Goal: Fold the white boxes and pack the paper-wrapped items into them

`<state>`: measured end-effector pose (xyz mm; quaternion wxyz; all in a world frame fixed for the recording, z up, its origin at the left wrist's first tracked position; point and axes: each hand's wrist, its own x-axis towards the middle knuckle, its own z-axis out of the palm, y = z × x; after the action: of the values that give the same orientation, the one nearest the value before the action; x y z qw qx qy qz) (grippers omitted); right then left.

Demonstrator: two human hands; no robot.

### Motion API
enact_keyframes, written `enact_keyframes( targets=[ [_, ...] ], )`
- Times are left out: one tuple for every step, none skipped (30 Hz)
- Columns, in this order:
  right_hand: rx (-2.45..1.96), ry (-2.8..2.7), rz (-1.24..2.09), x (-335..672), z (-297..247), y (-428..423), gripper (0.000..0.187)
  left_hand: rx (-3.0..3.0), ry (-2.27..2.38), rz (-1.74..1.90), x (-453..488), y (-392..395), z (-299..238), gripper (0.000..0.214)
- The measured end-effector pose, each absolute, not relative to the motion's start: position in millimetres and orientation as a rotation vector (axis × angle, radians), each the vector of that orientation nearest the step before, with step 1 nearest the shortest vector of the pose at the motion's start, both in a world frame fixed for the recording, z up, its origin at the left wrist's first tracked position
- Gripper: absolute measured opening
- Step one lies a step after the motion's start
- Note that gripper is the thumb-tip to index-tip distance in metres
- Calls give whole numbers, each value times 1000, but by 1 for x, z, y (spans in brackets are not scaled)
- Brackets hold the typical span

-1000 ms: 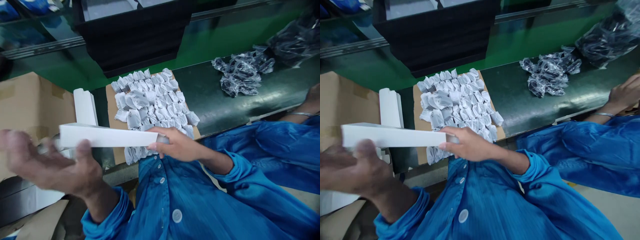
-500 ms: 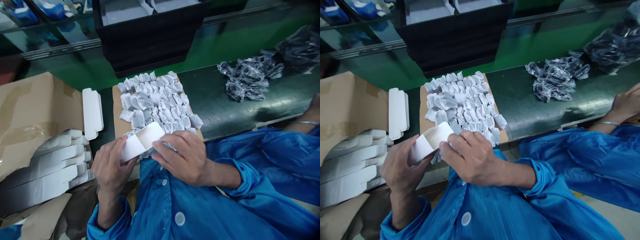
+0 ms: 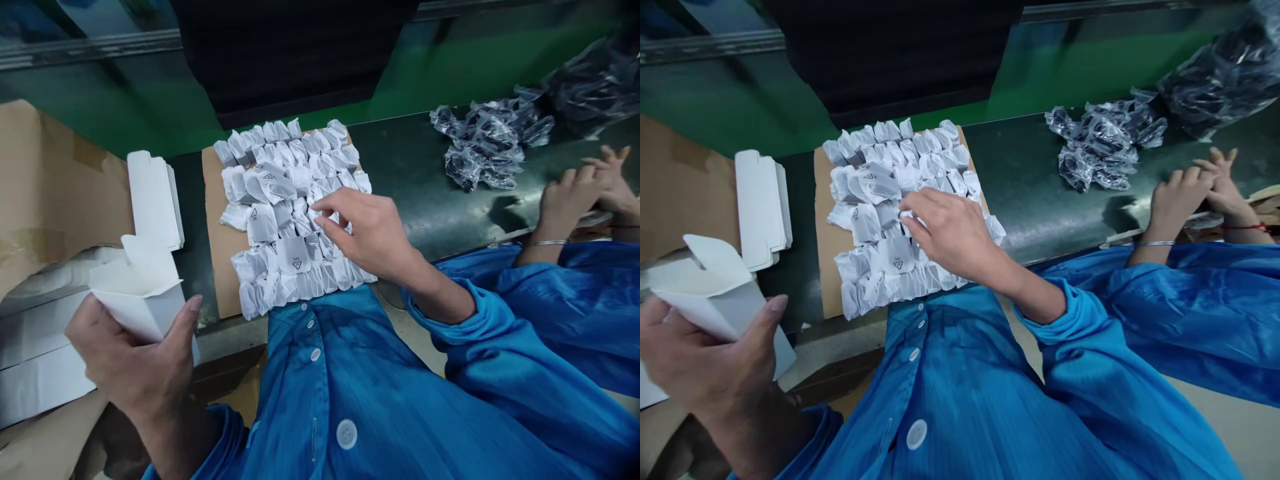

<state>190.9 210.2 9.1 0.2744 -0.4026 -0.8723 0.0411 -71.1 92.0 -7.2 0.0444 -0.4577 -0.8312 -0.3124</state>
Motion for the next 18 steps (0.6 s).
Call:
enact_keyframes(
  targets=[
    [-1177,-2459,180,193,7,213,28,-1392,-2563,-915,-74,92,-8,64],
    [-1240,-2572,222,191,4,212,31,-1394,-2575,-892,-76,92,-9,65],
    [-1291,-2655,233,185,0,209,38,-1399,-2580,-877,-76,93,-11,68],
    [-1336,-2702,220,177,-5,205,46,-1409,-2577,-865,-75,95,-13,74],
    [-1374,-2714,189,166,-10,200,52,-1438,-2570,-855,-74,98,-15,79],
    [-1407,-2705,159,156,-15,195,55,-1474,-2546,-855,-72,101,-18,85],
    [-1432,-2688,146,146,-19,192,52,-1509,-2504,-862,-71,105,-20,89],
    [-1448,-2673,148,139,-23,190,46,-1534,-2451,-871,-69,108,-22,90],
    [-1454,-2672,156,136,-25,189,37,-1570,-2402,-869,-68,112,-24,88],
    [-1464,-2660,181,136,-25,191,29,-1627,-2354,-863,-67,115,-26,85],
    [-1473,-2620,231,141,-23,194,25,-1675,-2303,-862,-67,118,-27,82],
    [-1466,-2550,313,148,-20,197,26,-1730,-2264,-847,-67,120,-28,78],
    [-1431,-2444,410,158,-15,201,28,-1796,-2230,-824,-67,123,-29,74],
    [-1370,-2299,495,168,-9,205,30,-1856,-2192,-798,-66,125,-30,70],
    [-1290,-2125,528,177,-2,207,33,-1896,-2154,-771,-65,128,-31,68],
    [-1205,-1954,495,185,5,208,37,-1914,-2121,-748,-64,130,-32,67],
    [-1122,-1838,416,189,11,207,40,-1934,-2093,-724,-61,132,-32,66],
    [-1067,-1816,354,189,16,204,42,-1966,-2068,-705,-58,135,-32,66]
  ],
)
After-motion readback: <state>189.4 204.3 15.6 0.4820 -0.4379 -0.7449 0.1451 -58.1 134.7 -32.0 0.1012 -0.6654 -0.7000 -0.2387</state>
